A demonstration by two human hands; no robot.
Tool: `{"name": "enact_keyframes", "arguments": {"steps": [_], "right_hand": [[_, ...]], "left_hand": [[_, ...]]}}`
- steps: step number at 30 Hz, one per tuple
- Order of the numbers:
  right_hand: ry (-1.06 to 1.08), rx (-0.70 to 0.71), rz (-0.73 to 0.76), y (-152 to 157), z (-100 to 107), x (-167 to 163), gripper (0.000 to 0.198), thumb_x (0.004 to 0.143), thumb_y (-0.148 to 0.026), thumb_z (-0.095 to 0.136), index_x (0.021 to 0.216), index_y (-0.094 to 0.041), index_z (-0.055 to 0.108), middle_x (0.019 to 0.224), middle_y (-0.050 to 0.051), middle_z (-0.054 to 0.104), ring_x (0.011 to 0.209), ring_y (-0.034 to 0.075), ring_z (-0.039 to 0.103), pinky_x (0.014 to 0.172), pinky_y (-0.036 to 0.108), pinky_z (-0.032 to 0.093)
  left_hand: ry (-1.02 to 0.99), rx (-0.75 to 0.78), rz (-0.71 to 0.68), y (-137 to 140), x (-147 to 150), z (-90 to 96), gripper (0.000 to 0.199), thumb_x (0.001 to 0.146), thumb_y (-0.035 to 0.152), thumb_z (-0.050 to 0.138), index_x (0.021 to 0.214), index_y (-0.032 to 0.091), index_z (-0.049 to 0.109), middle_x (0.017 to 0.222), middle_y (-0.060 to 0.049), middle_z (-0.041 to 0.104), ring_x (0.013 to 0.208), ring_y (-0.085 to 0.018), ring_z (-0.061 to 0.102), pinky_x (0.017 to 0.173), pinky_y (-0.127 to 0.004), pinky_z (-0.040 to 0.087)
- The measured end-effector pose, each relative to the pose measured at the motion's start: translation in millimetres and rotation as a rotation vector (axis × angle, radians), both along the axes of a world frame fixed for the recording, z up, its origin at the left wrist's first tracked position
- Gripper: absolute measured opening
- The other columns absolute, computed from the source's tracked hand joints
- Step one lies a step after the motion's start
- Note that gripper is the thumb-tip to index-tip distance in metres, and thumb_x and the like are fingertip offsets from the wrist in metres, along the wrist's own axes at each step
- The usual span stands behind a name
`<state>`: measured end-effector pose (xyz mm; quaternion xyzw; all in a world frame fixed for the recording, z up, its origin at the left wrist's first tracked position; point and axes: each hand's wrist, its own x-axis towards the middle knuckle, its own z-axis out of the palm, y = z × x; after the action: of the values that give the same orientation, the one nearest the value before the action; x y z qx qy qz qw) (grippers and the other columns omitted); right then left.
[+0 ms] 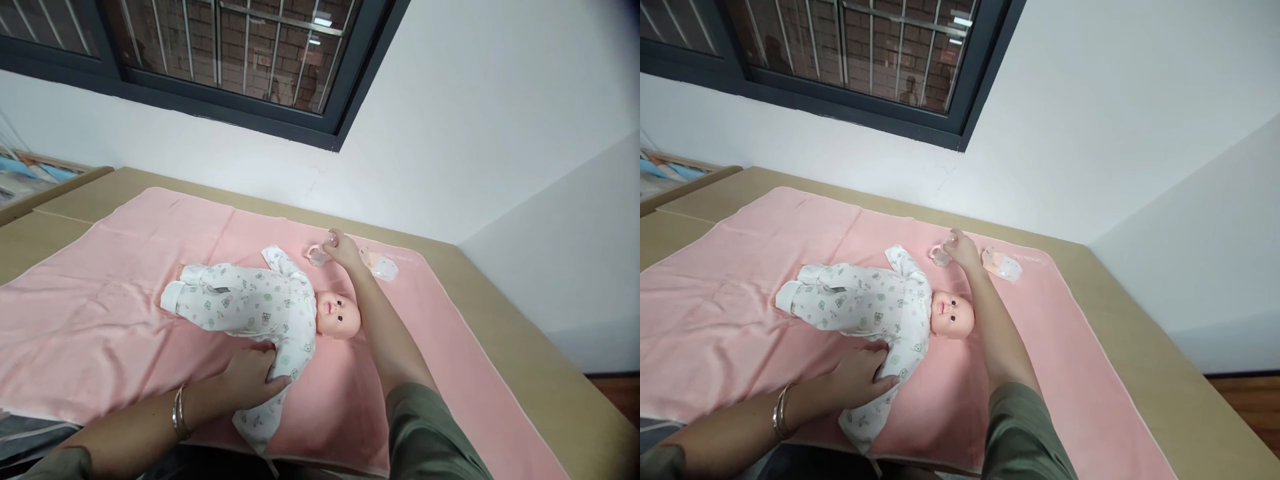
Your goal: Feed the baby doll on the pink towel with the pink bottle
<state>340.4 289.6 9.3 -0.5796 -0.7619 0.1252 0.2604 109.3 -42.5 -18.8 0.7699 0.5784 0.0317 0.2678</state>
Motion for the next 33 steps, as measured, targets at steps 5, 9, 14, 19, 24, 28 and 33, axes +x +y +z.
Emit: {"name": "enact_keyframes", "arguments": {"steps": [5, 9, 14, 19, 24, 28, 33], "right_hand": [[-0.02, 0.012, 0.001, -2, -11, 6, 0.076, 0.076, -0.041, 0.069, 0.146, -0.019, 0.047, 0.098, 0.01, 0.067, 0.085, 0.024, 0.062, 0.078, 0.033, 0.049], [0.063, 0.054, -0.05, -15, -15, 20, 0.076, 0.077, -0.046, 0.068, 0.145, -0.019, 0.047, 0.104, 0.011, 0.065, 0.082, 0.022, 0.06, 0.076, 0.033, 0.049], [0.274, 0.151, -0.204, -36, -25, 54, 0.077, 0.076, -0.044, 0.065, 0.146, -0.02, 0.046, 0.106, 0.01, 0.066, 0.085, 0.022, 0.06, 0.082, 0.036, 0.051], [0.171, 0.24, -0.38, -39, -32, 89, 0.073, 0.076, -0.043, 0.063, 0.145, -0.021, 0.052, 0.103, 0.011, 0.067, 0.094, 0.025, 0.06, 0.091, 0.041, 0.049], [0.174, 0.202, -0.488, -39, -31, 106, 0.077, 0.072, -0.047, 0.064, 0.143, -0.019, 0.053, 0.1, 0.012, 0.066, 0.094, 0.027, 0.06, 0.091, 0.043, 0.05], [0.245, 0.165, -0.53, -34, -37, 110, 0.074, 0.069, -0.046, 0.067, 0.136, -0.018, 0.056, 0.104, 0.012, 0.065, 0.1, 0.027, 0.059, 0.093, 0.041, 0.049], [0.413, 0.146, -0.525, -28, -45, 109, 0.051, 0.065, -0.045, 0.072, 0.107, -0.017, 0.063, 0.097, 0.008, 0.066, 0.089, 0.021, 0.058, 0.088, 0.037, 0.049]], "left_hand": [[-0.001, -0.019, 0.003, 2, -1, 0.0, 0.04, 0.096, 0.052, 0.049, 0.1, 0.017, 0.067, 0.112, -0.011, 0.073, 0.1, -0.031, 0.071, 0.081, -0.038, 0.05], [0.005, -0.013, -0.001, 5, -2, -2.7, 0.039, 0.097, 0.051, 0.048, 0.102, 0.016, 0.066, 0.115, -0.012, 0.073, 0.102, -0.031, 0.071, 0.082, -0.039, 0.05], [0.007, -0.027, 0.015, 4, -2, -1.1, 0.038, 0.097, 0.05, 0.048, 0.103, 0.017, 0.064, 0.117, -0.012, 0.072, 0.102, -0.032, 0.071, 0.08, -0.039, 0.05], [-0.007, -0.024, 0.017, 4, -1, 3.6, 0.035, 0.096, 0.049, 0.05, 0.1, 0.017, 0.064, 0.114, -0.011, 0.073, 0.1, -0.031, 0.071, 0.079, -0.038, 0.048], [0.005, -0.025, 0.006, 5, -2, 1.5, 0.039, 0.096, 0.053, 0.05, 0.1, 0.018, 0.065, 0.11, -0.01, 0.073, 0.097, -0.03, 0.071, 0.077, -0.037, 0.046], [-0.002, -0.016, 0.001, 4, -2, -1.2, 0.041, 0.096, 0.055, 0.049, 0.099, 0.018, 0.064, 0.108, -0.01, 0.073, 0.094, -0.028, 0.071, 0.074, -0.036, 0.045], [0.017, -0.038, -0.005, 4, -1, 2.0, 0.041, 0.097, 0.055, 0.048, 0.098, 0.017, 0.064, 0.107, -0.01, 0.073, 0.093, -0.029, 0.07, 0.073, -0.036, 0.044]]}}
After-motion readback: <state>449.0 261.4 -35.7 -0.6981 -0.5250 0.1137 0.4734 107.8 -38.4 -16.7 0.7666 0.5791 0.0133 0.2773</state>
